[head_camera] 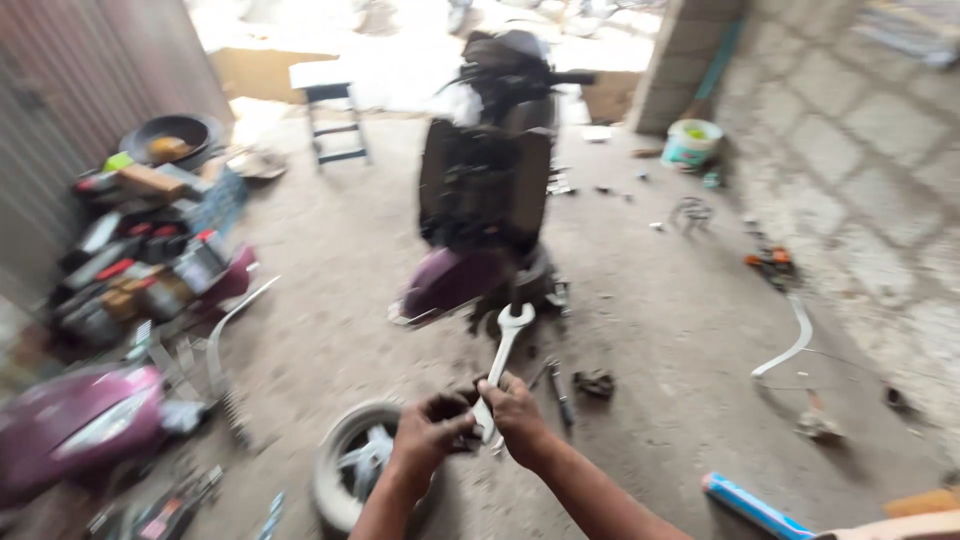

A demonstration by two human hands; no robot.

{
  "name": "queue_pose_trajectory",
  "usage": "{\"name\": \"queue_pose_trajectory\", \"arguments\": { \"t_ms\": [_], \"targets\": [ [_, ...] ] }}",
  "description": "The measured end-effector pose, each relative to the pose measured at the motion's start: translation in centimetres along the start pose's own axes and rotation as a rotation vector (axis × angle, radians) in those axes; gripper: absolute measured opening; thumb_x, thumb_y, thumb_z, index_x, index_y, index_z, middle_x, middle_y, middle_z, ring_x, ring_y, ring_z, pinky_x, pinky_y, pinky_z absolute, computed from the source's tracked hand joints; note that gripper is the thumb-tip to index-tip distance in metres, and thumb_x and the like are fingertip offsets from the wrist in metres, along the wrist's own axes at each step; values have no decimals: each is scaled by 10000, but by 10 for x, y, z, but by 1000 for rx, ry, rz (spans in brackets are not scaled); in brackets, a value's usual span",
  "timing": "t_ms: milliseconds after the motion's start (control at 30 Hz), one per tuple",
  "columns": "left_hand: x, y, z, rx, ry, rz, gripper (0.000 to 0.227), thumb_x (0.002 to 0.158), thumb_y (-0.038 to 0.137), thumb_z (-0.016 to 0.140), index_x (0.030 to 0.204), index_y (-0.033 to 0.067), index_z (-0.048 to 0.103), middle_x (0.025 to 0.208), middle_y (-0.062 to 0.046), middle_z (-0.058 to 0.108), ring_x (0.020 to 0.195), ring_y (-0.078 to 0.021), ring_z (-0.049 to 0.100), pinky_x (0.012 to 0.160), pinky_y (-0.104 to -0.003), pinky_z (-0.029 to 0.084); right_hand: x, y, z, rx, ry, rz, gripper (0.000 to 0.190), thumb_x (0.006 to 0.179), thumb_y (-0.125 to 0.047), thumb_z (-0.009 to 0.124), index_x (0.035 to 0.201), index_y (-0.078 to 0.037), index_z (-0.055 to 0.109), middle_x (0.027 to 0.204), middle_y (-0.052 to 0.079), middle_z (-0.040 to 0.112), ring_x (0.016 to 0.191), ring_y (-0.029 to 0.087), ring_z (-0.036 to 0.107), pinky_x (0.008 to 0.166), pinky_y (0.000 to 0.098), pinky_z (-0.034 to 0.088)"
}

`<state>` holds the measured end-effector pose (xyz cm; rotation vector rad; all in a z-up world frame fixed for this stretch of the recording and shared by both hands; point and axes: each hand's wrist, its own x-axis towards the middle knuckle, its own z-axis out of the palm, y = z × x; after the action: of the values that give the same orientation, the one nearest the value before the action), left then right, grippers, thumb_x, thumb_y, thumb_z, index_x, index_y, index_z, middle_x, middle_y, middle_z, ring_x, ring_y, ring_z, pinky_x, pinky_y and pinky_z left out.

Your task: Dismantling a scooter front suspension fork to remove the internal spring and damping components.

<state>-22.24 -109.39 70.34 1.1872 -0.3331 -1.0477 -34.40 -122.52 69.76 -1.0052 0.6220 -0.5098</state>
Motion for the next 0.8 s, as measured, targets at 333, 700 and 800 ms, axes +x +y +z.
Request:
{"name": "queue_pose_trajectory", "arguments": {
  "t_ms": [333,700,800],
  "targets": [
    [226,-200,-43,614,-390,-137,205,875,174,825,980,-2,813,841,-118,829,761,-144,785,713,-296,621,78,-87,-171,-679,315,149,244,975,-263,600,963,-35,685,676,39,585,580,138,554,514,318,455],
    [377,-56,64,518,-53,-394,290,930,228,700,1090,-10,743,905,-146,798,680,-266,764,588,-403,645,253,-102,-231,-319,96,379,430,924,-37,665,1326,87,577,785,149,740,594,215,728,530,336,624],
    [412,-48,76,533,-64,-347,277,930,218,708,1070,-17,755,881,-152,794,651,-242,760,529,-372,599,316,-68,-252,-417,183,425,491,954,-129,666,1427,-56,556,814,152,651,625,243,622,565,401,558]
  ]
}}
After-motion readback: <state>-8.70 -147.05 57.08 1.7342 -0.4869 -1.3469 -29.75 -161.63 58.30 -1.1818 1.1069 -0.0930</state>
